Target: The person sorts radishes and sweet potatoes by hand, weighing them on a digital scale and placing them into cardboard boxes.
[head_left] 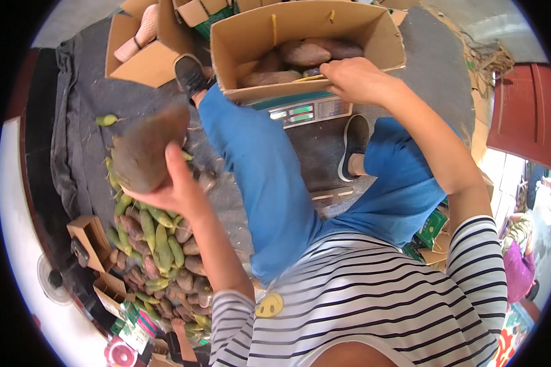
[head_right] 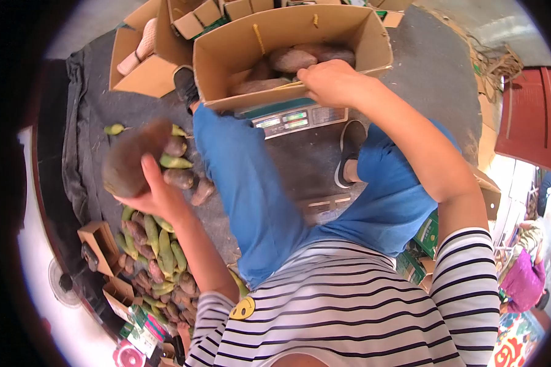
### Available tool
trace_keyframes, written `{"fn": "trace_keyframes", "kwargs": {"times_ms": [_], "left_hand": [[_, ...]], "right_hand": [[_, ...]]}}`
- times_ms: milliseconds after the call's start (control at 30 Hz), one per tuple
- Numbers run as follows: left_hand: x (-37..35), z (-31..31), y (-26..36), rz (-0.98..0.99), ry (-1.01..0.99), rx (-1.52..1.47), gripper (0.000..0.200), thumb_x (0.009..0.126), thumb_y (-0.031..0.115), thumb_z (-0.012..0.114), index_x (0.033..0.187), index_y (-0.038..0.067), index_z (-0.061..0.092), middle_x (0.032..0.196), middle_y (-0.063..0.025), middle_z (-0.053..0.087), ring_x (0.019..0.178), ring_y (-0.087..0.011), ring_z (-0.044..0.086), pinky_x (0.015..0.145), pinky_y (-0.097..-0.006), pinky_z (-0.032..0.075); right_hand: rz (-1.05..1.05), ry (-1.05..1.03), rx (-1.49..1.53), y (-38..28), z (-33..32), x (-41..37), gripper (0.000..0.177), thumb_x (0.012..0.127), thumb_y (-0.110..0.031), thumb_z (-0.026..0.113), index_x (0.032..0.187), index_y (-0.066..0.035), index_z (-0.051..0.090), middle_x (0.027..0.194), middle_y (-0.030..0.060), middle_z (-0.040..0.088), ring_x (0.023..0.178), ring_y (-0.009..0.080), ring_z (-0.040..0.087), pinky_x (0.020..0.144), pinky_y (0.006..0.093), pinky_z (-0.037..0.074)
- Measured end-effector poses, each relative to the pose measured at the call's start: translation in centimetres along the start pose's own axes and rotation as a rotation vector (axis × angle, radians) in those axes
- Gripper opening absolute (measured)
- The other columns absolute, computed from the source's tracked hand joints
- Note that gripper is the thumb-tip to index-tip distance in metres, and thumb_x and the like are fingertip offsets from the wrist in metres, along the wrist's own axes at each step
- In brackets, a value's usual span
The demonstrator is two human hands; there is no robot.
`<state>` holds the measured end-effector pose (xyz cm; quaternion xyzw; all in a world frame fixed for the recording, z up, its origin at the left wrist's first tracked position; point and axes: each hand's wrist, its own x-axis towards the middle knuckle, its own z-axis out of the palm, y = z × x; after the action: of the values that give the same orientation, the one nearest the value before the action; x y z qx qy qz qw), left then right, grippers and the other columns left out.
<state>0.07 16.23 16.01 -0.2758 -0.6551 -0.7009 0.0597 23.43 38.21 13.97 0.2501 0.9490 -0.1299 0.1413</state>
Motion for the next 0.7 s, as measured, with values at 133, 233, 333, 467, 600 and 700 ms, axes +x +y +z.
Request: {"fn": "trace_keyframes", "kwargs": {"times_ms": [133,233,333,467,600,700], "left_hand": [[1.2,7.5,3.6,0.344,-0.201,0.000,0.090,0.062,0.021,0.087,0.131,0.000,0.034,0.126,-0.0192,0.044,0.116,-0.0293,0.047,0.096,-0.0425,0.042],[1.3,10.6,3.9,0.530,-0.615,0.348,0.083,0.066,0.026,0.083,0.130,-0.001,0.038,0.125,-0.0209,0.047,0.114,-0.0335,0.049,0.094,-0.0427,0.041],[0.8,11.8,4.3,0.575,-0.845,0.595,0.073,0.073,0.029,0.076,0.129,-0.003,0.042,0.125,-0.0240,0.048,0.114,-0.0391,0.048,0.094,-0.0431,0.042],[0.7,11.9,7.2,0.582,-0.804,0.515,0.058,0.077,0.030,0.073,0.120,-0.002,0.051,0.118,-0.0209,0.054,0.108,-0.0366,0.053,0.089,-0.0418,0.044],[-0.2,13.7,6.0,0.546,-0.817,0.420,0.052,0.079,0.031,0.070,0.115,-0.002,0.053,0.112,-0.0199,0.057,0.100,-0.0378,0.056,0.083,-0.0440,0.046],[-1.5,14.9,1.6,0.462,-0.860,0.463,0.047,0.080,0.031,0.067,0.113,-0.001,0.054,0.110,-0.0194,0.057,0.098,-0.0373,0.058,0.082,-0.0443,0.048]], "right_hand": [[-0.025,0.046,-0.002,0.0,0.0,-0.3,0.023,0.082,-0.015,0.059,0.097,0.002,0.056,0.091,0.0192,0.064,0.091,0.0344,0.062,0.077,0.0440,0.049],[-0.047,0.062,0.016,0.2,0.1,-0.3,0.022,0.081,-0.014,0.059,0.096,0.001,0.057,0.093,0.0197,0.064,0.091,0.0343,0.062,0.077,0.0440,0.049],[-0.055,0.068,0.018,0.6,0.5,-0.2,0.024,0.080,-0.015,0.064,0.095,0.000,0.054,0.089,0.0174,0.064,0.089,0.0349,0.061,0.074,0.0448,0.049],[-0.069,0.034,-0.031,0.9,0.7,-0.4,0.026,0.080,-0.019,0.064,0.095,0.001,0.055,0.091,0.0170,0.064,0.090,0.0348,0.062,0.076,0.0441,0.050],[-0.077,0.045,-0.037,1.1,0.6,-0.7,0.029,0.081,-0.024,0.065,0.096,0.000,0.056,0.091,0.0177,0.064,0.090,0.0347,0.061,0.077,0.0439,0.049],[-0.060,0.052,0.010,0.5,-1.4,-2.0,0.037,0.083,-0.032,0.061,0.101,0.000,0.060,0.096,0.0189,0.065,0.093,0.0337,0.063,0.079,0.0430,0.050]]}}
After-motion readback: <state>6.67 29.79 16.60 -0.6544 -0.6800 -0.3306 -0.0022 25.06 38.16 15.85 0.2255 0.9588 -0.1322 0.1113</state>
